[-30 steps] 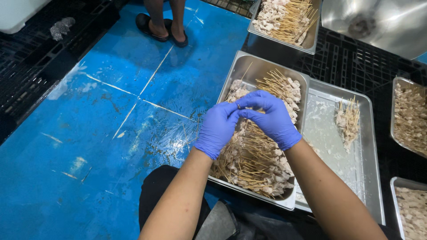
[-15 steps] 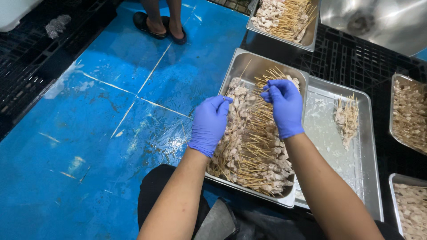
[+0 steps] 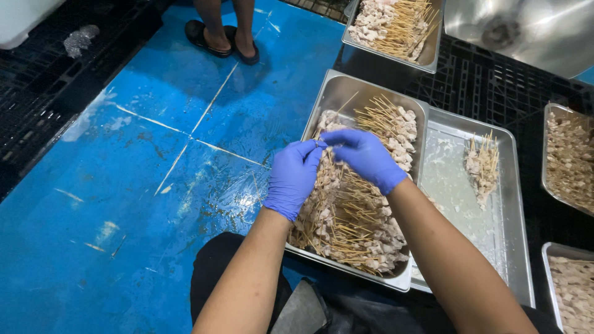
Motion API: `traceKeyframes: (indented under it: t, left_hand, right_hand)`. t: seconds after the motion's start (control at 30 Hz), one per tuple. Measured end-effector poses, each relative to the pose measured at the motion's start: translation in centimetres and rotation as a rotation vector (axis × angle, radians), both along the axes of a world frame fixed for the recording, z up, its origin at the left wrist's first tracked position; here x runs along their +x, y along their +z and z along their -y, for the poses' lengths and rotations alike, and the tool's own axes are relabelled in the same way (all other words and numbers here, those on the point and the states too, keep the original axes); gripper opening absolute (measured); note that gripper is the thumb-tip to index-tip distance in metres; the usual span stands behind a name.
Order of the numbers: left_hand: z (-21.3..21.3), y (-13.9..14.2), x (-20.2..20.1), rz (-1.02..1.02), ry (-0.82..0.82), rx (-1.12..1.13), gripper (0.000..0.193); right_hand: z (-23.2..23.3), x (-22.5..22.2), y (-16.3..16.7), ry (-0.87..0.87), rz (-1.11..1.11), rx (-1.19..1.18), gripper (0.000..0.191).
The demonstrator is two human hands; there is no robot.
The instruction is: The person threads pieces of raw meat onto bamboo skewers by hand, dipping and coating them in a powdery mixture on a metal tray, then arranges the finished skewers upright in a stainless steel tray. They repeat this cycle continuously, filling trays of skewers.
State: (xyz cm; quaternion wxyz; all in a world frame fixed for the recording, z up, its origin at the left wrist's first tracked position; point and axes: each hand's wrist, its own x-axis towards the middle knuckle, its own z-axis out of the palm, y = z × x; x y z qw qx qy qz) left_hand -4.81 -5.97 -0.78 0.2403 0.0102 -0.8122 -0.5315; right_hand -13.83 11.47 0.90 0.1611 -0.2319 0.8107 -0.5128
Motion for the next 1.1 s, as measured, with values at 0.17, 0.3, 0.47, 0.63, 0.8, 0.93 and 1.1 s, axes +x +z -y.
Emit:
traceKeyframes:
  t: [0.17,0.3,0.47,0.63,0.8,0.93,1.1]
  left_hand:
    - [-1.2,0.9,0.4,-0.001,-0.097,0.161,0.021]
    - [-1.4,1.5,0.5,0.068,-0.135,0.240,0.028]
    - [-0.7,0.9,-0.1,0.112,-0.027,0.180,0.033]
    - [-0.5,-0.2,-0.9,0.100,-0.033,0.178,0.032]
    - [-0.4,0.5,-0.9,0.091,-0.064,0.262,0.025]
    - [-0.4,1.0,-0.4,0.142,-0.055,0.313,0.015]
    - [-1.3,0.7,-0.2,0.068,-0.166,0.413,0.012]
  right_hand:
    - [-0.3,3.1,1.4,0.021,-0.081,0.000,0.034]
    - [-0.7,2.9,1.2,-0.059,-0.276,0.078,0.025]
    - [-1.6,-0.3,-0.9,-0.138,-0.169,-0.107,0.019]
    - [-0.7,-4.7,-1.4,-0.271,-0.177,0.029,0.022]
    - [0.8,-4.6,1.0,-0.305,-0.404,0.117,0.039]
    - [0.9,-0.7,2.1,-0.171,-0.065,-0.134,0.027]
    - [-0.1,2.3,3.0,-0.066,0.021,-0.226,0.022]
